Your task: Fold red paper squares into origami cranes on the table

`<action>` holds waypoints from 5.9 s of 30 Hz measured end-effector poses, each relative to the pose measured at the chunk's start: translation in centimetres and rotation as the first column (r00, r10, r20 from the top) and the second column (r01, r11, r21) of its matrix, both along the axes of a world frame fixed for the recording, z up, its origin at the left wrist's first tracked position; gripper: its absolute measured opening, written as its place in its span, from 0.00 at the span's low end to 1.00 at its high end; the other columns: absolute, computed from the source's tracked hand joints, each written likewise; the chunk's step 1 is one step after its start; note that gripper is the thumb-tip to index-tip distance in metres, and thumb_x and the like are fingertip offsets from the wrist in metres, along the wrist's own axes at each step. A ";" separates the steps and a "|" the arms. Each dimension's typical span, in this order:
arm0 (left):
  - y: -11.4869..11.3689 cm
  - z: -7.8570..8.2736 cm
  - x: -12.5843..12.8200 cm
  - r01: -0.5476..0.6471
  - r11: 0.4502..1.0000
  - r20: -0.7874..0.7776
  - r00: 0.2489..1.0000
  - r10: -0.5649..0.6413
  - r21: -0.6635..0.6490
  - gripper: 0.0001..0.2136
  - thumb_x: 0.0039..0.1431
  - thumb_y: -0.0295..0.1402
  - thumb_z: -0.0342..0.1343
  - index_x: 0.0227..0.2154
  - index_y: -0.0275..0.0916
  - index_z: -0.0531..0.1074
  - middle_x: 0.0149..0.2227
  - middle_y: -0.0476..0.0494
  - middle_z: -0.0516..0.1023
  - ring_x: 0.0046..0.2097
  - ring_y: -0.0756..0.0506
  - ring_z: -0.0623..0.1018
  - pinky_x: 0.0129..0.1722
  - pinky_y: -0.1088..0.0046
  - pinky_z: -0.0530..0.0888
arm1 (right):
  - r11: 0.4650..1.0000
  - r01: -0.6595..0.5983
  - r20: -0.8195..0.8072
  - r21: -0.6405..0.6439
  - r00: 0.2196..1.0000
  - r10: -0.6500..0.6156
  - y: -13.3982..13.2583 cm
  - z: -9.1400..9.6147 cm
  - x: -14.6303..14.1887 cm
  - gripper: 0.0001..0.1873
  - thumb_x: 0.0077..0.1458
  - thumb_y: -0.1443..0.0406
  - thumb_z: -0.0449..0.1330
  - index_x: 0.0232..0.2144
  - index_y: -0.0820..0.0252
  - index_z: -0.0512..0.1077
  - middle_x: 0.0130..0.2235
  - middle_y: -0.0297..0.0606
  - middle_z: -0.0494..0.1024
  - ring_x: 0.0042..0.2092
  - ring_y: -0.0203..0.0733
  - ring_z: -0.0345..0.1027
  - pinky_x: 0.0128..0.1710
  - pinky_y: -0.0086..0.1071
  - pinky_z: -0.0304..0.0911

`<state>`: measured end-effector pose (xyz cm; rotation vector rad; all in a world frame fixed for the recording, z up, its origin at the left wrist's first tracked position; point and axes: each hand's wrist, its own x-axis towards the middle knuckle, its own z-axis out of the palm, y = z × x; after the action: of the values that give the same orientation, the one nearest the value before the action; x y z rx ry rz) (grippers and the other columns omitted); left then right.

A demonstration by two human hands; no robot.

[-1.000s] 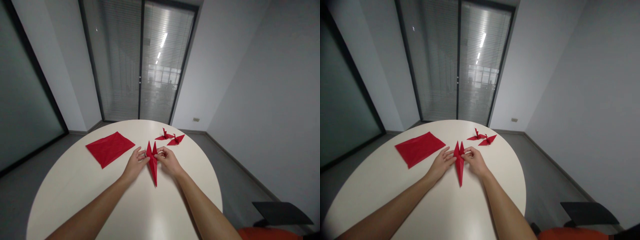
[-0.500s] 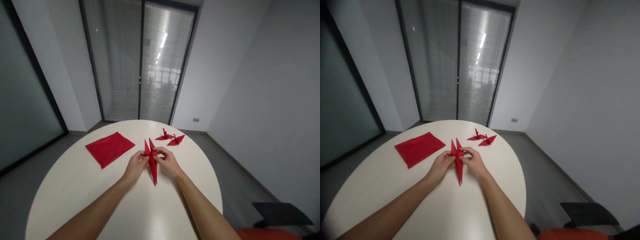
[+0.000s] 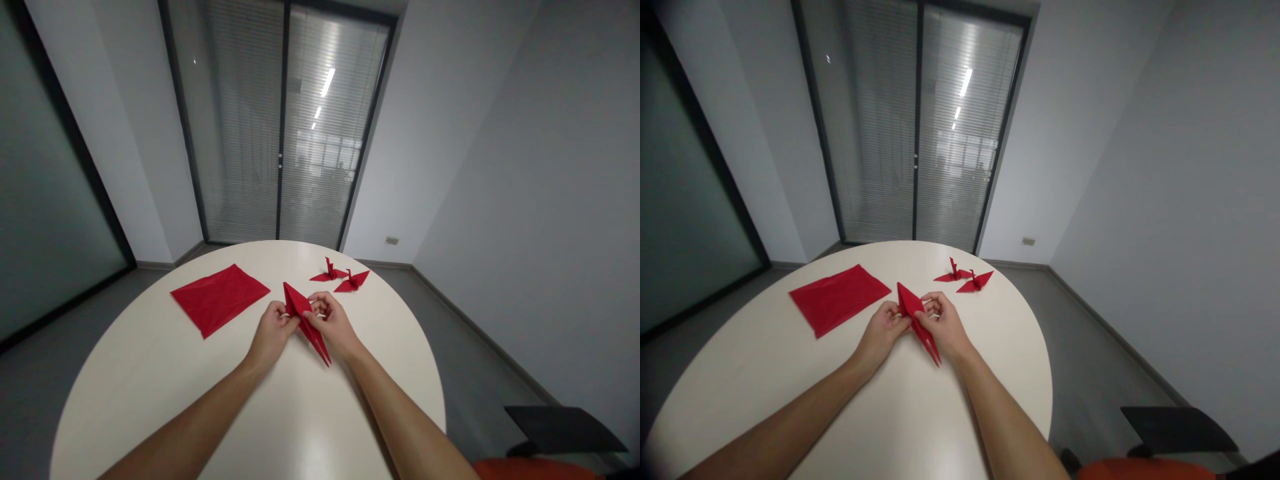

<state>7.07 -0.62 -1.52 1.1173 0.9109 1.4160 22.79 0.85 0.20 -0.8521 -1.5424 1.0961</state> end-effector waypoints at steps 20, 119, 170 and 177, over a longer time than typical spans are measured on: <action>-0.1 0.1 -0.3 -0.023 1.000 -0.131 0.991 0.024 0.008 0.10 0.54 0.39 0.60 0.34 0.37 0.73 0.34 0.43 0.81 0.37 0.42 0.81 0.40 0.67 0.75 | 0.996 0.090 -0.061 0.000 0.994 -0.090 0.3 0.0 -1.0 0.18 0.48 0.57 0.69 0.39 0.56 0.71 0.33 0.35 0.75 0.34 0.40 0.69 0.37 0.34 0.65; 0.4 -0.7 -1.3 0.000 1.000 -0.331 0.944 -0.009 -0.027 0.26 0.51 0.41 0.62 0.51 0.38 0.62 0.31 0.47 0.78 0.30 0.45 0.80 0.28 0.72 0.73 | 0.988 -0.065 -0.026 -0.143 0.998 0.062 1.8 -2.0 1.8 0.15 0.48 0.64 0.66 0.39 0.57 0.68 0.36 0.35 0.78 0.37 0.39 0.72 0.36 0.31 0.64; -0.2 1.6 -4.8 0.370 0.908 -0.884 0.468 0.000 0.196 0.13 0.62 0.38 0.53 0.45 0.46 0.79 0.44 0.43 0.82 0.44 0.40 0.79 0.45 0.68 0.71 | 0.913 -0.244 0.734 0.326 0.674 -0.082 0.7 -0.8 3.0 0.14 0.58 0.67 0.59 0.44 0.53 0.80 0.45 0.39 0.82 0.47 0.47 0.73 0.49 0.37 0.63; 0.1 1.4 -4.9 0.330 0.925 -0.896 0.443 0.024 0.188 0.14 0.66 0.39 0.48 0.45 0.47 0.77 0.43 0.43 0.83 0.43 0.41 0.80 0.42 0.69 0.71 | 0.915 -0.201 0.737 0.351 0.662 -0.138 0.6 -0.7 2.8 0.12 0.62 0.65 0.57 0.41 0.55 0.81 0.43 0.41 0.82 0.45 0.47 0.72 0.46 0.37 0.62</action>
<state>2.15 -0.51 -0.09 2.2802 1.2450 0.7379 25.63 1.47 -0.52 -1.0462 -2.3840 0.3694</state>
